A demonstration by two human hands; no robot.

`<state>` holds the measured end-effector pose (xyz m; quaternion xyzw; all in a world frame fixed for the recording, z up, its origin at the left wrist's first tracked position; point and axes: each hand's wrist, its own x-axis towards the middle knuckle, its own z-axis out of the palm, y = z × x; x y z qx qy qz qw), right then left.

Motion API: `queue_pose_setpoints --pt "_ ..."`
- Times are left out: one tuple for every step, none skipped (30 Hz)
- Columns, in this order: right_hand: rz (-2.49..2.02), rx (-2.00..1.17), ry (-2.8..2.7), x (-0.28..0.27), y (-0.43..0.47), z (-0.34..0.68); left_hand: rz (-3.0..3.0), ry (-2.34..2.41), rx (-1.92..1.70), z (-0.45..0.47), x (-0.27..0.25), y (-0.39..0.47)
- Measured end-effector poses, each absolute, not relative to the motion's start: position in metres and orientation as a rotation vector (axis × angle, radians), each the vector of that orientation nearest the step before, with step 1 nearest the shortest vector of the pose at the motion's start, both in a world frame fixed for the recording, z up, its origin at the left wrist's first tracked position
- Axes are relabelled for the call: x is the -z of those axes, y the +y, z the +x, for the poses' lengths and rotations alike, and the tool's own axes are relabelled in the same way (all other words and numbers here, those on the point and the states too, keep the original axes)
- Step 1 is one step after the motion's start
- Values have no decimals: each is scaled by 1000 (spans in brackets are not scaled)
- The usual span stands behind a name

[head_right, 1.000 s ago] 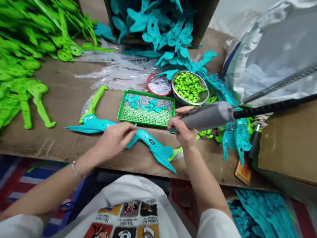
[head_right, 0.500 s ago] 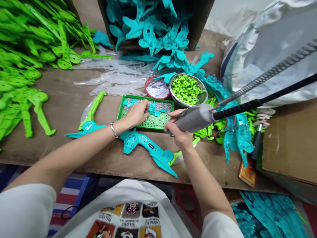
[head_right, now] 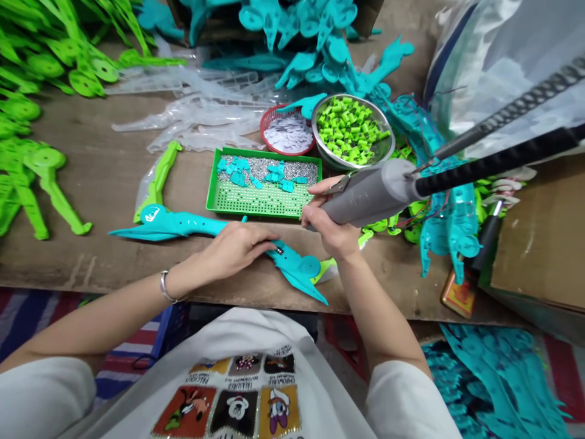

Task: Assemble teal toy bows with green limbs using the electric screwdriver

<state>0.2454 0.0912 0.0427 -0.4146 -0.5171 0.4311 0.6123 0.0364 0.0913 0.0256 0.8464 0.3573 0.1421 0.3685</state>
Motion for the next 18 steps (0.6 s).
queue_pose_setpoints --pt "-963 -991 -1194 -43 91 245 2230 887 -338 36 -23 90" --pt "-964 -986 -1198 -43 90 244 2284 859 -322 35 -21 90" --pt "-959 -980 -1202 -43 90 244 2327 830 -316 35 -19 92" --pt "-950 -975 -1206 -43 89 244 2357 803 -313 34 -18 94" --pt "-940 -975 -1207 -43 89 244 2372 781 -312 32 -16 96" --pt "-933 -979 -1207 -42 88 244 2377 764 -309 31 -14 98" --pt "-933 -985 -1204 -42 88 245 2377 746 -303 31 -13 99" --pt "-938 -988 -1200 -42 87 245 2379 732 -297 30 -12 100" --pt "-948 -989 -1198 -41 86 246 2386 723 -292 29 -10 101" --pt "-961 -988 -1197 -41 86 247 2397 719 -291 29 -9 102" --pt "-972 -986 -1199 -40 85 247 2411 716 -293 29 -8 103" --pt "-981 -982 -1200 -40 85 248 2429 718 -297 30 -7 104" --pt "-988 -978 -1202 -40 85 248 2447 720 -301 30 -5 104" --pt "-993 -976 -1203 -39 86 248 2462 723 -305 30 -4 105" --pt "-994 -973 -1202 -40 86 247 2474 720 -308 30 -3 106" --pt "-986 -971 -1201 -40 87 247 2482 709 -310 29 -2 107" --pt "-974 -967 -1199 -40 88 246 2488 694 -316 29 -2 107" --pt "-961 -964 -1199 -41 89 246 2496 676 -325 28 -1 107"
